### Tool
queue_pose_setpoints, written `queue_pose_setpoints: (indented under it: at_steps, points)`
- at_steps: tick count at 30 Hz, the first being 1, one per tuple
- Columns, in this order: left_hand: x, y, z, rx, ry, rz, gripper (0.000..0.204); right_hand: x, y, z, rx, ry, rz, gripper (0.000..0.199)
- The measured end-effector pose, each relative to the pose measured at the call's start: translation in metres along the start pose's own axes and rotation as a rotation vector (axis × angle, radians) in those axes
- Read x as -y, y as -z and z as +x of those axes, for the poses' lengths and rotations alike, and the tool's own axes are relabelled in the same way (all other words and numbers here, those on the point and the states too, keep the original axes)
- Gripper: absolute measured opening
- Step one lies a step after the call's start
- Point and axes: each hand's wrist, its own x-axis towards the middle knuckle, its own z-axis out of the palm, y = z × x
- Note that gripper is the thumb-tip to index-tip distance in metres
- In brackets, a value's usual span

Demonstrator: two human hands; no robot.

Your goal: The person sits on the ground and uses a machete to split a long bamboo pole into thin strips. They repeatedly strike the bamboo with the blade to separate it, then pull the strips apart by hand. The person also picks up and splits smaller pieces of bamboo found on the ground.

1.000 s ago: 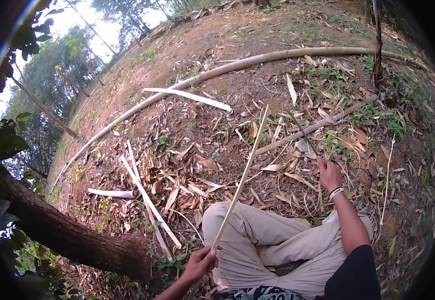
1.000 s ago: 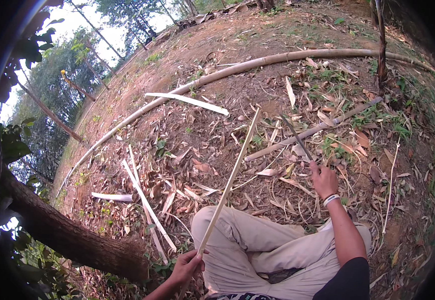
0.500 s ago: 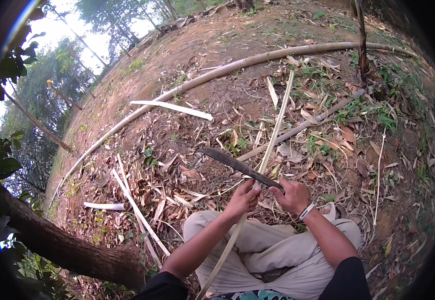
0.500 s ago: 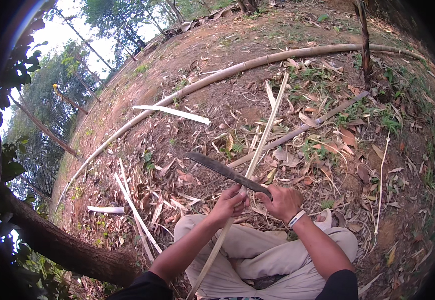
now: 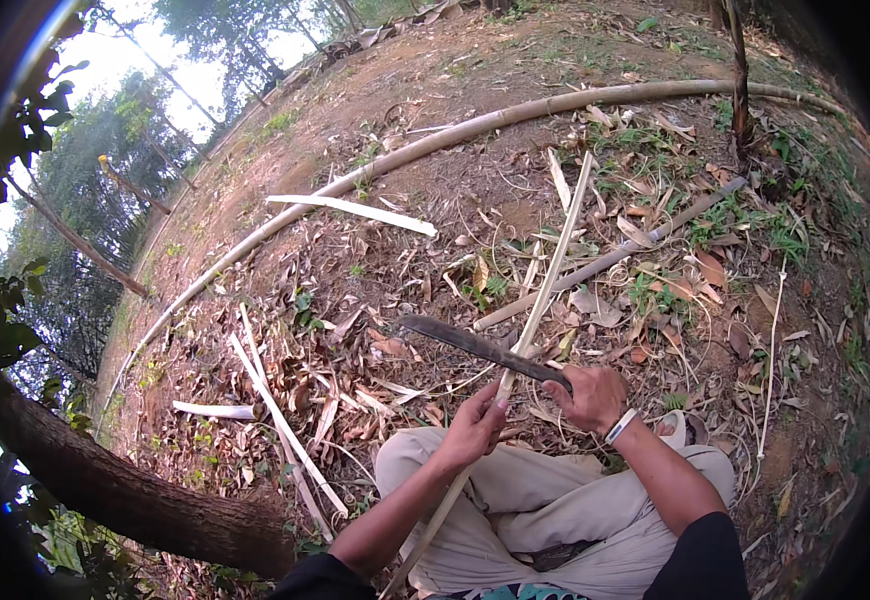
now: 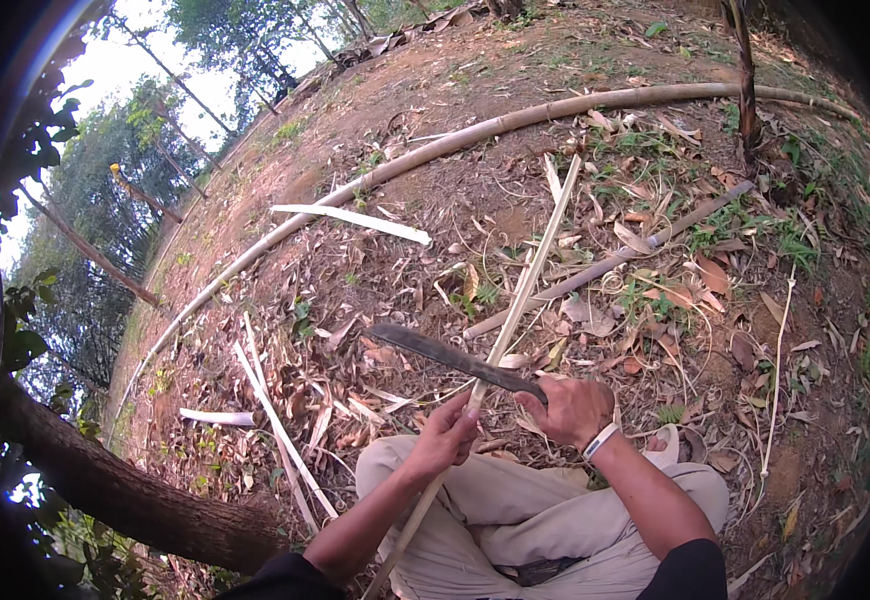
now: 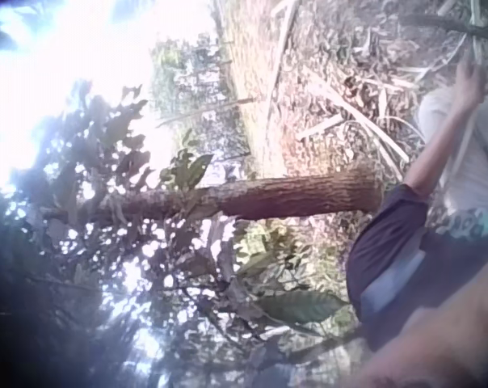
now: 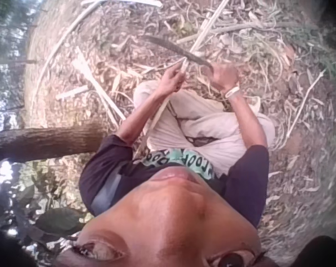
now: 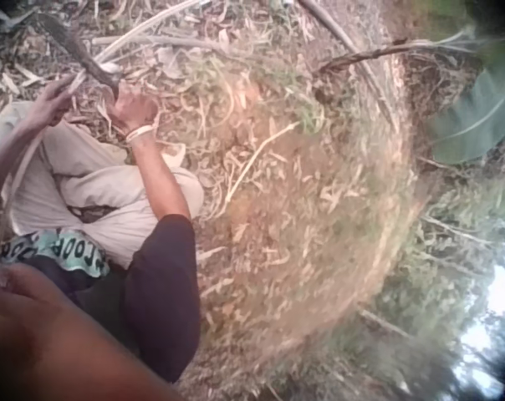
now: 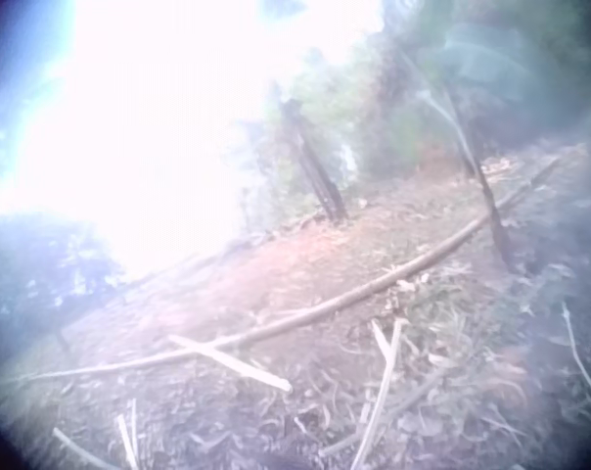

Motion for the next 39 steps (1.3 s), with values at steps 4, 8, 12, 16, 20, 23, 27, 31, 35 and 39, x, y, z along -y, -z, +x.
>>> queue_pose_setpoints:
  at_steps: [4,8,12,16,20,23,27,31,35,39]
  points:
    - [0.002,0.001,0.001,-0.006,-0.038,0.056,0.031,-0.011,-0.006,0.001,-0.063,0.136,0.038,0.058]
    - [0.001,-0.009,-0.011,-0.063,-0.092,0.197,0.024,-0.024,0.006,0.008,-0.145,0.096,-0.092,0.059]
    - [0.002,-0.004,-0.018,-0.012,-0.091,0.234,0.021,-0.059,0.020,0.026,-0.166,-0.283,0.059,0.060]
    - [-0.018,0.002,-0.002,-0.003,-0.064,0.212,0.019,0.004,-0.001,0.009,-0.087,0.019,-0.029,0.060]
    - [0.000,-0.006,-0.007,-0.004,-0.086,0.310,0.020,-0.060,0.015,0.018,-0.118,-0.305,0.057,0.061]
    - [0.015,-0.001,-0.007,-0.014,0.001,0.194,0.022,-0.028,0.013,0.014,-0.054,-0.212,-0.006,0.061]
    - [0.005,0.004,-0.009,-0.032,0.013,0.109,0.022,0.001,-0.002,-0.008,-0.100,0.144,-0.061,0.061]
    - [0.014,0.002,-0.036,0.020,0.004,0.262,0.022,-0.066,0.032,0.021,-0.127,-0.348,-0.018,0.062]
    - [0.015,0.017,-0.046,-0.056,-0.015,0.323,0.020,-0.020,0.015,0.010,-0.107,-0.155,-0.001,0.061]
    - [0.015,0.020,-0.070,-0.050,0.012,0.348,0.018,-0.022,0.012,0.001,-0.016,-0.102,-0.004,0.061]
